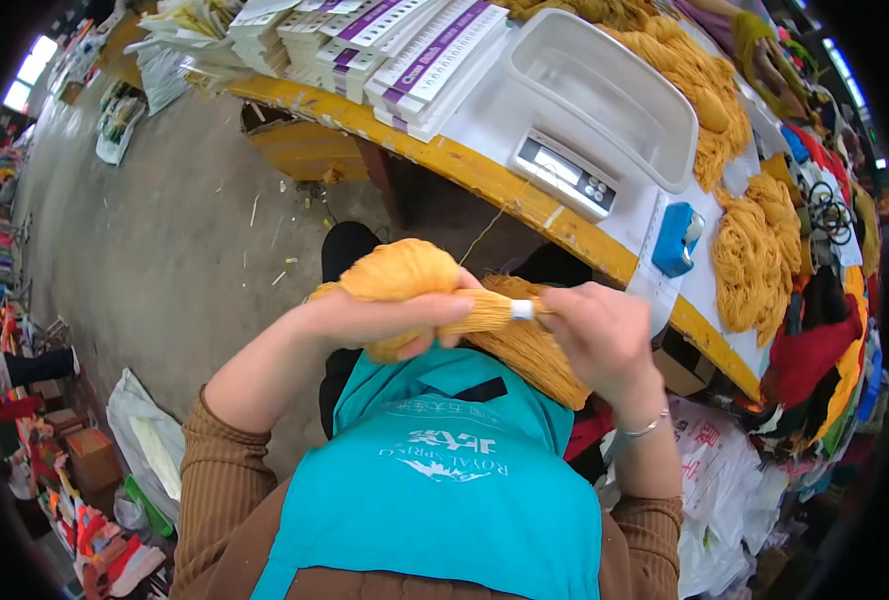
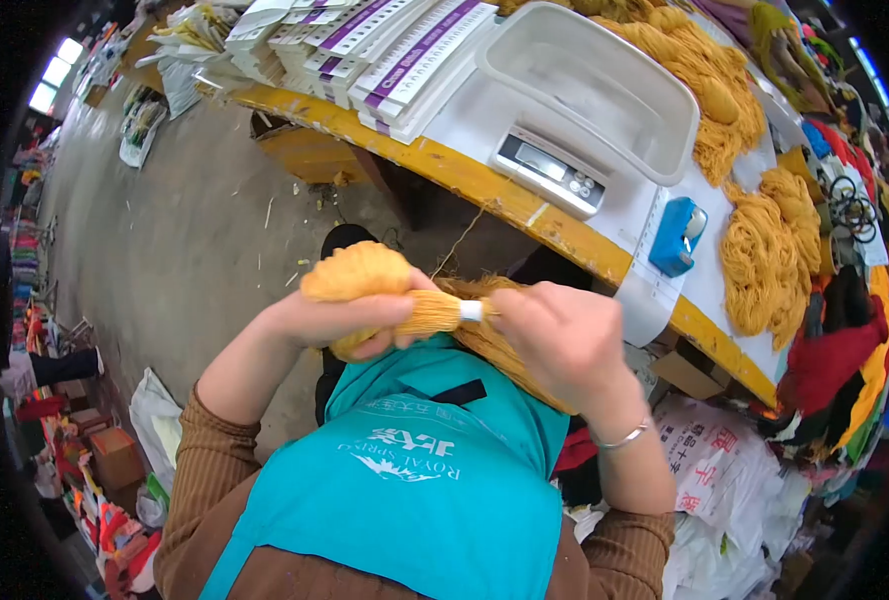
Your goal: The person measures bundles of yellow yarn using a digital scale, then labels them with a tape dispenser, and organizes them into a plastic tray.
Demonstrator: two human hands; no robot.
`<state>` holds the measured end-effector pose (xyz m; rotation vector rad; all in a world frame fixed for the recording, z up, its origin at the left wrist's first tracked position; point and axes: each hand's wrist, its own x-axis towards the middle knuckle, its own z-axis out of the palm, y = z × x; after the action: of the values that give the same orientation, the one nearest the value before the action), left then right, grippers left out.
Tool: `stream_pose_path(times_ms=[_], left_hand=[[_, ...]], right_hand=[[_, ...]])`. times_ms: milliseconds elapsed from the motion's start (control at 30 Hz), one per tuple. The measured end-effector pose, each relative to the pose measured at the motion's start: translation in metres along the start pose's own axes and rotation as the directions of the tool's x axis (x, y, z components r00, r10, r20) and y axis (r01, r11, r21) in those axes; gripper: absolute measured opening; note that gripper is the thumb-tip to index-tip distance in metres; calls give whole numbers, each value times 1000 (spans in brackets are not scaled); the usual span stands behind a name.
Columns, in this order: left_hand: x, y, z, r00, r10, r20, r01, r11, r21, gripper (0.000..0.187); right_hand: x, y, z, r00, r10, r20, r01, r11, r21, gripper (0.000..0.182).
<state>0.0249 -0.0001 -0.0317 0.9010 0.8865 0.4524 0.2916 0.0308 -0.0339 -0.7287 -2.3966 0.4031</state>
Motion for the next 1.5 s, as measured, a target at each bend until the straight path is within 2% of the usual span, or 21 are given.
stream_pose_path(times_ms=[67,167,200,300,433,567,600,667,700,767,900,933,1000,1067,1133,1233,1267,1333,1367,1467,1500], left_hand=[[0,-17,-21,970,208,130,-242,897,371,37],[-5,-23,-44,872,447,200,-478,687,547,39],[-12,-13,-47,952,273,137,-304,813,497,39],[-22,-22,-67,969,246,-40,-198,858,474,36],[-24,-22,-71,954,280,-111,-202,869,452,34],[-19,-24,-73,950,306,-70,-218,803,554,34],[-18,-24,-71,963,250,-104,-159,833,530,39],[-14,-23,-63,958,252,-137,-164,873,460,47],[-13,-23,-59,941,310,-140,-228,880,417,52],[-13,-24,-52,939,324,-112,-307,940,149,66],[0,-34,-29,868,492,-64,-496,861,-108,87],[1,-36,-24,882,467,-61,-471,868,-158,93],[2,-36,-15,886,462,-38,-460,866,-197,96],[0,-31,-9,877,480,29,-478,877,-51,87],[1,-37,-20,814,565,135,-578,765,284,77],[-11,-40,-24,786,608,108,-513,546,662,74],[-17,-43,-28,785,613,89,-503,546,670,74],[-27,-51,-38,837,547,-20,-452,711,539,72],[-32,-54,-40,891,453,-45,-424,861,281,67],[-43,-77,-42,957,201,-208,-265,898,-352,61],[-43,-78,-42,957,203,-208,-267,897,-353,61]], right_hand=[[-12,1,-38,979,141,149,-154,985,79,27],[-43,-7,-95,889,350,294,-379,924,47,36],[-59,-10,-110,850,446,281,-455,890,-35,34],[-104,-23,-156,689,707,158,-674,706,-218,29],[-183,-26,-202,464,881,-92,-886,462,-44,24],[-267,-13,-221,303,944,-132,-952,294,-79,22],[-313,1,-224,138,987,-77,-990,137,-24,30],[-342,6,-199,200,979,-27,-979,199,-33,47],[-356,12,-189,217,976,-21,-917,197,-346,61],[-366,26,-162,231,967,-104,-902,173,-396,61],[-247,45,-74,289,957,6,-957,288,22,34],[-216,50,-44,467,884,1,-883,467,50,32],[-135,36,6,664,735,137,-728,595,340,39],[-59,4,40,797,542,267,-588,594,548,48],[-14,-14,83,888,354,294,-435,437,787,55],[23,-34,113,890,286,355,-420,210,883,51],[30,-32,117,843,220,492,-522,105,847,49],[39,-32,116,744,97,661,-663,-7,748,41],[38,-33,121,743,84,664,-666,-4,746,41],[27,-32,137,776,267,572,-393,-506,768,28],[26,-26,141,805,257,535,-309,-588,748,29]])
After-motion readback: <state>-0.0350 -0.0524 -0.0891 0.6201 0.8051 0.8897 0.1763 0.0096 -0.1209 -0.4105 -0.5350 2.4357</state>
